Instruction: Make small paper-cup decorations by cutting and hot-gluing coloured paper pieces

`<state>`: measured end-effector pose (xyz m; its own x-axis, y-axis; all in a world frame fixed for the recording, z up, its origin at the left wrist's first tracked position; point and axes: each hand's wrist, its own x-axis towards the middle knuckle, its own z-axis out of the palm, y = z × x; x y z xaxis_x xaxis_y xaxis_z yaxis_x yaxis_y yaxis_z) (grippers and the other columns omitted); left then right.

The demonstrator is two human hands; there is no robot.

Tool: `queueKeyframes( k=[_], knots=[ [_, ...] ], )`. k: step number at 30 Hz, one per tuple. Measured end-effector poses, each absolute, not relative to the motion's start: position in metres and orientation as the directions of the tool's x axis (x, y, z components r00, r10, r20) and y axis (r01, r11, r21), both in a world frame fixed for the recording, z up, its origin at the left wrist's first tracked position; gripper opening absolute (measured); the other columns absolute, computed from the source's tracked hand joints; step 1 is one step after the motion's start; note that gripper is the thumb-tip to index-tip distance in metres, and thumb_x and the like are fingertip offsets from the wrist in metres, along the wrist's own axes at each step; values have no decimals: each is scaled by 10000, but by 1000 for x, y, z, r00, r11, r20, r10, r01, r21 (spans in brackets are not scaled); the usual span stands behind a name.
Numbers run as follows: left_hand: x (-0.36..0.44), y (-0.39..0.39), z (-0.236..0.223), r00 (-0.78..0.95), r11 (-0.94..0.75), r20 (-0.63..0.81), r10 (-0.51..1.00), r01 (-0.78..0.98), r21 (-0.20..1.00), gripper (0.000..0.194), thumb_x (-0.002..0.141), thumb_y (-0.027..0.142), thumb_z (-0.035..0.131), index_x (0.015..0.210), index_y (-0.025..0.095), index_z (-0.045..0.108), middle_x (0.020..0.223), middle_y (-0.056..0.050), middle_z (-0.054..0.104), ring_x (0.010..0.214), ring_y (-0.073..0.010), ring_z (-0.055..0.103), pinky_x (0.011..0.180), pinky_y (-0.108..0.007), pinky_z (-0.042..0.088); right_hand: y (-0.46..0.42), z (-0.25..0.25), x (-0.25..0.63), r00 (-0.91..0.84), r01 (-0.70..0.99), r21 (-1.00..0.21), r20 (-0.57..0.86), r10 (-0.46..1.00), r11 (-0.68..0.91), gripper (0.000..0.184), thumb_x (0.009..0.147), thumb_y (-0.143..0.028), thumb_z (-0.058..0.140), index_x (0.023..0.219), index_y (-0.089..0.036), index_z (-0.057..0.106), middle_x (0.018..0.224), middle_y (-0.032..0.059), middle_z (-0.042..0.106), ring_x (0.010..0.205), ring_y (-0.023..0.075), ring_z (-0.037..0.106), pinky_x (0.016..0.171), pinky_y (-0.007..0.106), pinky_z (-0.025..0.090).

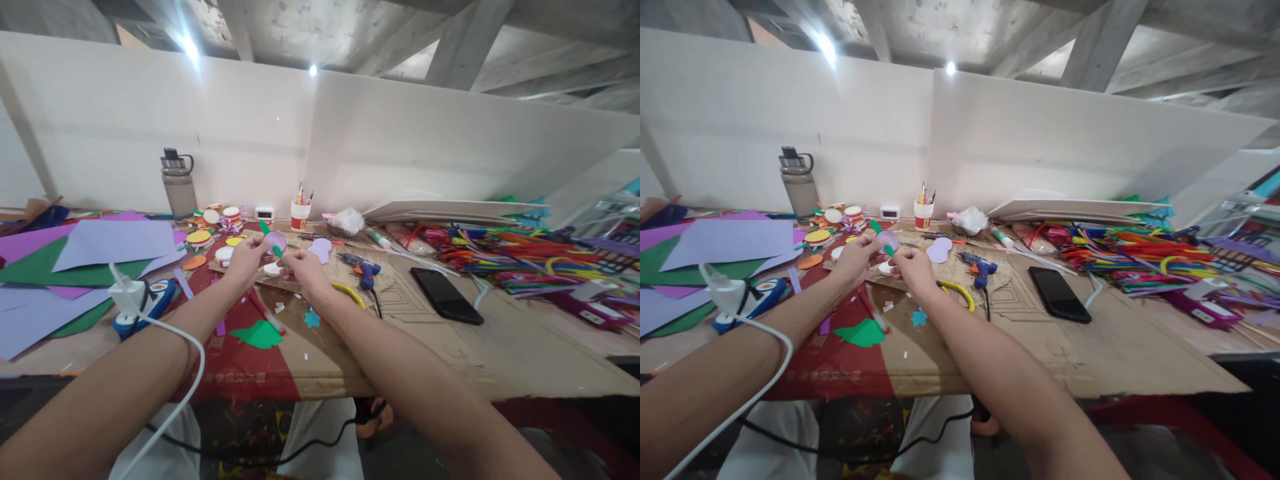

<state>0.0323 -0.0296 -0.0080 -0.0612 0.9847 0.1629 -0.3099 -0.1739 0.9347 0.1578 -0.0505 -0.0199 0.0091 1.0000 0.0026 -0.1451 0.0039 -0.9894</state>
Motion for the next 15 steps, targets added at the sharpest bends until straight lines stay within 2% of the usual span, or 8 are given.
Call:
queueKeyframes(
  k=[9,15],
  knots=[
    [33,-30,-9,-16,-159,162,987,-294,943,255,614,253,771,739,119,593,742,-20,640,560,-88,591,560,-237,532,-49,-21,159,-17,-178,-984,-25,1000,-28,96,717,-209,593,663,-152,537,652,14,634,480,73,540,431,180,420],
    [33,-29,-9,-20,-167,167,986,-249,954,242,596,212,772,738,117,601,700,-7,633,536,-81,583,543,-222,526,-48,-22,158,-71,-195,-978,-66,995,-78,76,734,-206,582,696,-145,560,669,18,639,480,69,530,437,178,414]
  ],
)
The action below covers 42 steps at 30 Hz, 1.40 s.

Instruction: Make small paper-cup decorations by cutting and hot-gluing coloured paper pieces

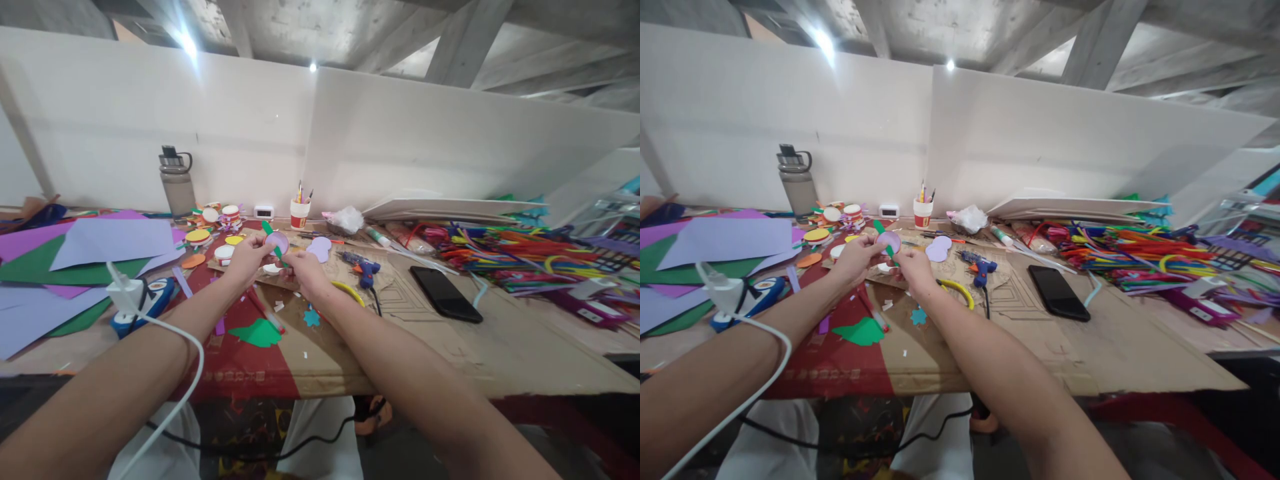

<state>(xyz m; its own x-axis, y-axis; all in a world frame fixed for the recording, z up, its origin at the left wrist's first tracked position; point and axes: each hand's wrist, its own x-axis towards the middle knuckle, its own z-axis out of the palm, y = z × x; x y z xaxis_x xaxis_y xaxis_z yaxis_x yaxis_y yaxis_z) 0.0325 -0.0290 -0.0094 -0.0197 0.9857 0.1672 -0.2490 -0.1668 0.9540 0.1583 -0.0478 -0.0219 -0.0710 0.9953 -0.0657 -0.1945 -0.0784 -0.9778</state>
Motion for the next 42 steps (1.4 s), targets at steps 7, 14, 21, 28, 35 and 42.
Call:
queueKeyframes(
  k=[7,14,21,28,35,42],
  knots=[
    [26,-25,-10,-91,-110,88,992,-267,957,206,605,189,744,706,123,578,650,-4,630,487,-77,570,493,-200,494,-46,-19,161,-76,-35,-994,-98,992,-101,118,778,-255,536,705,-164,524,629,-17,572,445,63,455,394,180,326],
    [23,-24,-11,-84,-55,36,996,-240,969,270,543,200,784,728,127,601,644,-6,640,485,-81,568,466,-191,470,-47,-24,167,-67,218,-970,91,994,104,232,711,-378,589,633,-161,563,509,-64,441,481,69,365,480,206,293],
    [25,-25,-11,-62,-42,27,998,-257,965,286,520,196,799,705,133,590,607,5,625,488,-80,566,481,-192,483,-46,-28,166,-20,241,-959,150,989,150,211,681,-362,555,602,-166,552,484,-63,425,494,84,372,513,217,315],
    [25,-25,-10,-39,-22,12,999,-271,962,280,531,178,792,716,135,587,609,2,631,489,-79,572,497,-191,494,-38,-37,166,-36,215,-965,149,988,153,224,683,-376,550,602,-167,557,485,-63,419,484,84,378,501,216,313],
    [24,-24,-11,-68,-32,16,998,-246,969,287,517,190,794,707,142,584,603,8,628,492,-86,572,482,-193,477,-44,-27,167,-53,349,-925,140,989,150,280,726,-394,525,686,-154,664,518,-44,488,481,87,402,494,221,305],
    [25,-27,-8,-96,-16,-8,995,-247,969,297,499,197,796,697,139,582,593,6,619,509,-103,580,470,-206,465,-46,-23,166,-9,351,-923,167,986,160,220,724,-320,530,614,-159,632,507,-54,463,508,84,392,519,215,310]
  ],
)
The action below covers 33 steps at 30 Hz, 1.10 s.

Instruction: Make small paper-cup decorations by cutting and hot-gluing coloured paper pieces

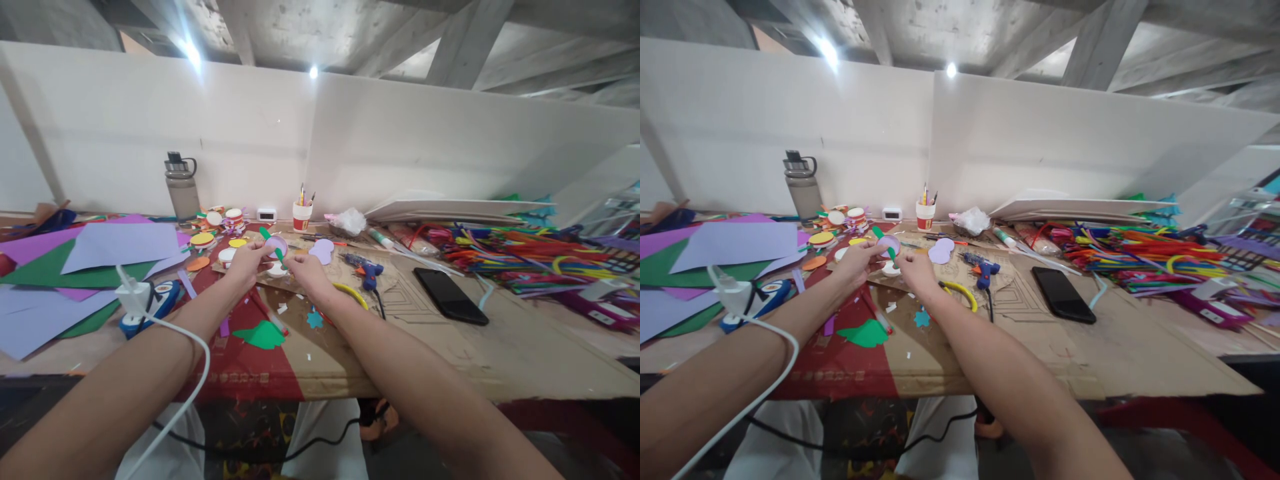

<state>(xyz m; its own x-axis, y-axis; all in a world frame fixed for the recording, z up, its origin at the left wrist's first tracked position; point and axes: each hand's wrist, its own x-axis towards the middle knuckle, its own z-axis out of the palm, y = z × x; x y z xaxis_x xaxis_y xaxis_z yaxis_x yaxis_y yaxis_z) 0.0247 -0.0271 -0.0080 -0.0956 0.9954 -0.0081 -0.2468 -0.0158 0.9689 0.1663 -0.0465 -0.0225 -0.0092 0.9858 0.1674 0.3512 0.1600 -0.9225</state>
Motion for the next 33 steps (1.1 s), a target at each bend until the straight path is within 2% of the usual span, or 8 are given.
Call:
queueKeyframes(
  k=[11,15,19,25,33],
  knots=[
    [26,-26,-10,-72,-36,20,997,-220,975,300,491,218,813,694,132,609,608,-5,625,487,-80,546,480,-199,466,-45,-26,165,-35,373,-918,127,991,131,228,724,-335,518,625,-161,627,506,-48,481,505,92,427,495,218,295],
    [23,-23,-11,-112,-63,40,993,-210,976,317,473,220,809,697,137,601,627,7,613,501,-81,540,465,-199,449,-43,-24,167,-58,423,-891,156,986,166,301,772,-375,481,646,-158,648,566,-19,552,564,112,490,536,227,325],
    [16,-18,-9,-162,-93,61,985,-199,975,296,478,222,790,672,144,581,663,7,620,518,-81,543,453,-192,420,-45,-17,173,-61,464,-856,226,972,228,283,804,-308,450,682,-159,657,642,-1,606,623,120,519,592,232,346],
    [3,-12,-7,-126,-90,67,990,-184,979,267,482,236,762,672,142,600,602,16,584,466,-63,474,412,-174,337,-52,-9,178,-79,511,-822,247,966,252,222,772,-245,464,641,-158,621,585,-25,544,576,111,460,568,233,317],
    [3,-11,-13,-94,-80,64,993,-169,982,330,448,267,798,651,141,570,521,45,523,442,-57,445,414,-170,341,-52,-9,180,-118,522,-802,271,955,292,203,766,-246,476,619,-168,592,571,-35,519,583,113,454,565,234,303]
  ],
)
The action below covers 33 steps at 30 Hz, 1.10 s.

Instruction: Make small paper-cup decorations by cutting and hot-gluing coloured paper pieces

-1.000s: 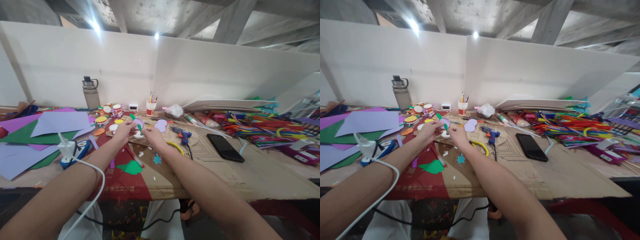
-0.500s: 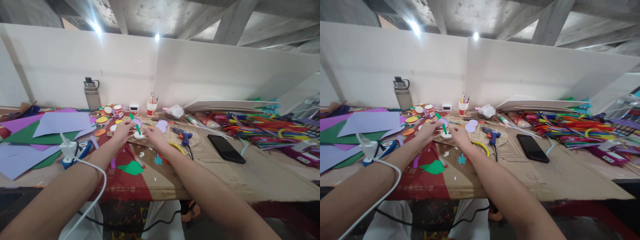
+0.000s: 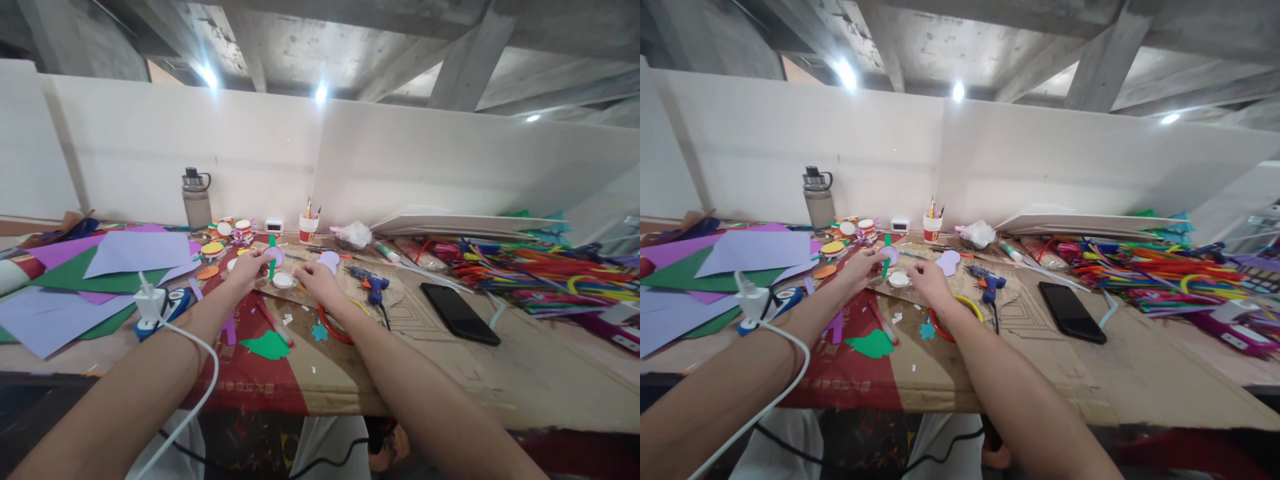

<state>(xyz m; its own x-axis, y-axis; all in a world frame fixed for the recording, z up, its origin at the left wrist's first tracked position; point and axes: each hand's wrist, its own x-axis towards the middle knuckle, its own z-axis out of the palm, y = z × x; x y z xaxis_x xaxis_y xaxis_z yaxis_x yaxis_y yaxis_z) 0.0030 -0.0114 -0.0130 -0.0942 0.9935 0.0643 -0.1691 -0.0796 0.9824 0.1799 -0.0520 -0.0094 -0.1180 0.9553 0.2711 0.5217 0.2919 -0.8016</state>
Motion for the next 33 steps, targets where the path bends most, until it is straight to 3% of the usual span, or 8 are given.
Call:
queueKeyframes(
  k=[7,13,19,26,29,33],
  knots=[
    [6,-12,-17,-24,-82,78,997,-208,975,302,480,252,789,674,135,589,552,33,550,452,-61,469,435,-183,372,-51,-14,175,-234,465,-794,316,920,391,240,793,-321,487,636,-168,586,602,-30,538,618,117,475,583,227,322],
    [18,-20,-16,10,-143,148,989,-213,966,287,503,267,793,698,141,625,633,13,602,503,-71,513,489,-196,405,-50,-20,167,-190,486,-821,235,953,299,346,801,-443,506,632,-164,619,552,-26,555,560,114,486,538,224,324],
    [23,-23,-17,33,-155,169,985,-267,951,309,498,280,812,703,135,632,649,-2,614,544,-86,543,505,-198,413,-48,-19,165,-176,473,-853,154,972,221,263,760,-360,565,587,-164,590,506,-42,523,501,86,446,493,207,308],
    [14,-22,-10,-109,-172,144,984,-317,933,362,448,296,838,653,130,590,620,14,587,518,-68,510,456,-184,381,-64,1,184,-339,573,-796,-13,941,195,262,683,-287,633,457,-185,549,399,-37,453,377,85,365,420,245,249],
    [11,-21,-10,-133,-157,121,984,-307,939,366,446,298,834,659,135,585,617,21,585,514,-64,506,442,-176,362,-70,2,188,-419,593,-759,-6,908,268,279,673,-277,653,427,-184,561,405,-17,480,387,93,386,437,256,259],
    [9,-19,-13,-156,-103,61,986,-274,956,355,458,292,818,704,150,606,647,15,612,544,-80,541,446,-174,376,-71,-1,188,-363,661,-664,124,924,349,365,723,-373,646,429,-180,546,399,-9,461,412,91,371,461,254,244]
  ],
)
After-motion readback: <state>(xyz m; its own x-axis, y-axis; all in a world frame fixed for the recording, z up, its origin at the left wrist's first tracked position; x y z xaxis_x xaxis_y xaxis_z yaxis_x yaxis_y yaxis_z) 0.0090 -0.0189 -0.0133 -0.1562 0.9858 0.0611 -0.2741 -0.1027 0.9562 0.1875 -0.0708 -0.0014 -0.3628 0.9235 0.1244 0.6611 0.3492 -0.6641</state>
